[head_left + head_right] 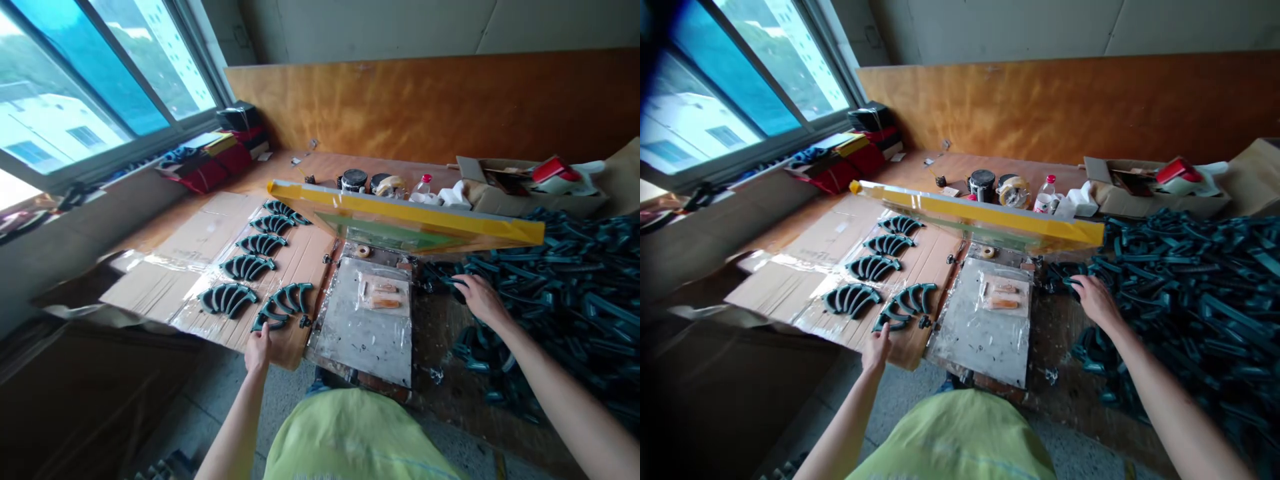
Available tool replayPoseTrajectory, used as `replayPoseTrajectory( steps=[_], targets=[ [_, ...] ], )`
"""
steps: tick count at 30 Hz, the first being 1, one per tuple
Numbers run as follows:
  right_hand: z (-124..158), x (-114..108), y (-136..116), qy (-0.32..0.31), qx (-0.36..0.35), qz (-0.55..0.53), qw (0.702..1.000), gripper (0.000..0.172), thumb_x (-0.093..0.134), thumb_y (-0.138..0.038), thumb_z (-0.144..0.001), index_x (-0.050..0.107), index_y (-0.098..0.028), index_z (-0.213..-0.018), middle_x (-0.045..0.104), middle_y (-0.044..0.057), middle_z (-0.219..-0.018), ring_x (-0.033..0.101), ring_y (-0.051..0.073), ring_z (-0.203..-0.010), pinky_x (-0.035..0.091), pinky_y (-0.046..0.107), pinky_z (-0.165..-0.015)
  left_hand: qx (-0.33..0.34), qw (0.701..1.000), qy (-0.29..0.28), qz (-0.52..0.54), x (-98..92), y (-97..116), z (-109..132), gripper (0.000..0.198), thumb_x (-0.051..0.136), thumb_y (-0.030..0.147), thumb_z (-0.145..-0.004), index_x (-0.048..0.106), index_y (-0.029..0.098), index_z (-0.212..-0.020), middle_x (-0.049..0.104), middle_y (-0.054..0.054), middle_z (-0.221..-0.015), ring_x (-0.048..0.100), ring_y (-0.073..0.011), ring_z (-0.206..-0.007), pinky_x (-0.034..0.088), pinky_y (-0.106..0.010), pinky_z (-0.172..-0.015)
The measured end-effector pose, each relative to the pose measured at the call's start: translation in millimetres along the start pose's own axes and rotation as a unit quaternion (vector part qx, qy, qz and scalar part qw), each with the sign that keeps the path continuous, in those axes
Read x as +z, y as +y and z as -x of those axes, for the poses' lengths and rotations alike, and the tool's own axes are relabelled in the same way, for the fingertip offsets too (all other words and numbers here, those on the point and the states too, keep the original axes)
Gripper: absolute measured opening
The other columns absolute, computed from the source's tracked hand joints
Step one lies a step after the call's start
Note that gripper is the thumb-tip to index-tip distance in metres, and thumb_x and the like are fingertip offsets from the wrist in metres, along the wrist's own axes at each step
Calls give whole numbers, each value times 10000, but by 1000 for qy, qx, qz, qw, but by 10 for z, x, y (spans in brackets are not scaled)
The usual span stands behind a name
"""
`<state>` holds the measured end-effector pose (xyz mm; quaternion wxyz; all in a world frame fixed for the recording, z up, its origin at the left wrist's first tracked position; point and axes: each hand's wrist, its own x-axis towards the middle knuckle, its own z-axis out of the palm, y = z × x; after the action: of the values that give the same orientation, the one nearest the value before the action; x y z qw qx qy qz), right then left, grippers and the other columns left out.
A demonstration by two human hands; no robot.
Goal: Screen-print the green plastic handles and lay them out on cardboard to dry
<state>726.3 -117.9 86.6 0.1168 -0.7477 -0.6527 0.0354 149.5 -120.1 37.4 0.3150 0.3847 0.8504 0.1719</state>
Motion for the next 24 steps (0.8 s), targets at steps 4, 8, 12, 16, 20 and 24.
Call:
replayPoseTrajectory(
  steps=[4, 8, 12, 16, 20, 24],
  targets=[
    [-150, -69, -664, -22, -83, -157, 984, 296, 411, -306, -936, 661, -227, -1075, 675, 88, -1077, 631, 228, -1004, 482, 345, -894, 21, 995, 77, -54, 152, 305, 154, 600, 333, 655, -855, 556, 237, -1223, 510, -171, -1377, 438, -377, -1309, 368, -527, -1046],
    [-364, 40, -1272, -100, -174, -241, 950, 259, 450, -304, -929, 688, -216, -980, 696, 56, -971, 643, 199, -906, 483, 322, -838, 12, 995, 48, -84, 382, 698, 122, 687, 471, 706, -764, 555, 260, -1279, 361, -154, -1507, 314, -435, -1360, 341, -596, -1034],
    [-561, 207, -1609, -192, -235, -235, 923, 269, 455, -287, -933, 709, -199, -917, 706, 47, -904, 645, 188, -850, 470, 290, -785, -48, 994, 26, -95, 542, 934, -15, 838, 542, 742, -682, 533, 180, -1304, 372, -246, -1464, 346, -504, -1307, 382, -664, -936],
    [-659, 352, -1743, -223, -269, -189, 918, 281, 470, -304, -937, 738, -222, -913, 696, 30, -869, 638, 166, -793, 459, 257, -738, -91, 989, 42, -112, 633, 1025, -114, 852, 656, 655, -626, 513, 145, -1292, 372, -290, -1438, 350, -541, -1283, 373, -696, -903],
    [-643, 464, -1790, -180, -280, -149, 931, 263, 509, -367, -940, 748, -275, -996, 665, 13, -865, 633, 144, -768, 449, 230, -705, -88, 985, 71, -130, 628, 1039, -142, 720, 624, 587, -685, 533, 166, -1263, 407, -251, -1417, 378, -493, -1278, 383, -649, -930],
    [-534, 524, -1816, -101, -290, -110, 945, 225, 561, -378, -927, 739, -277, -1018, 639, 20, -807, 628, 160, -781, 453, 236, -689, -62, 984, 79, -145, 563, 1021, -141, 672, 605, 596, -691, 578, 173, -1213, 462, -223, -1377, 426, -461, -1244, 417, -583, -933]
  ],
)
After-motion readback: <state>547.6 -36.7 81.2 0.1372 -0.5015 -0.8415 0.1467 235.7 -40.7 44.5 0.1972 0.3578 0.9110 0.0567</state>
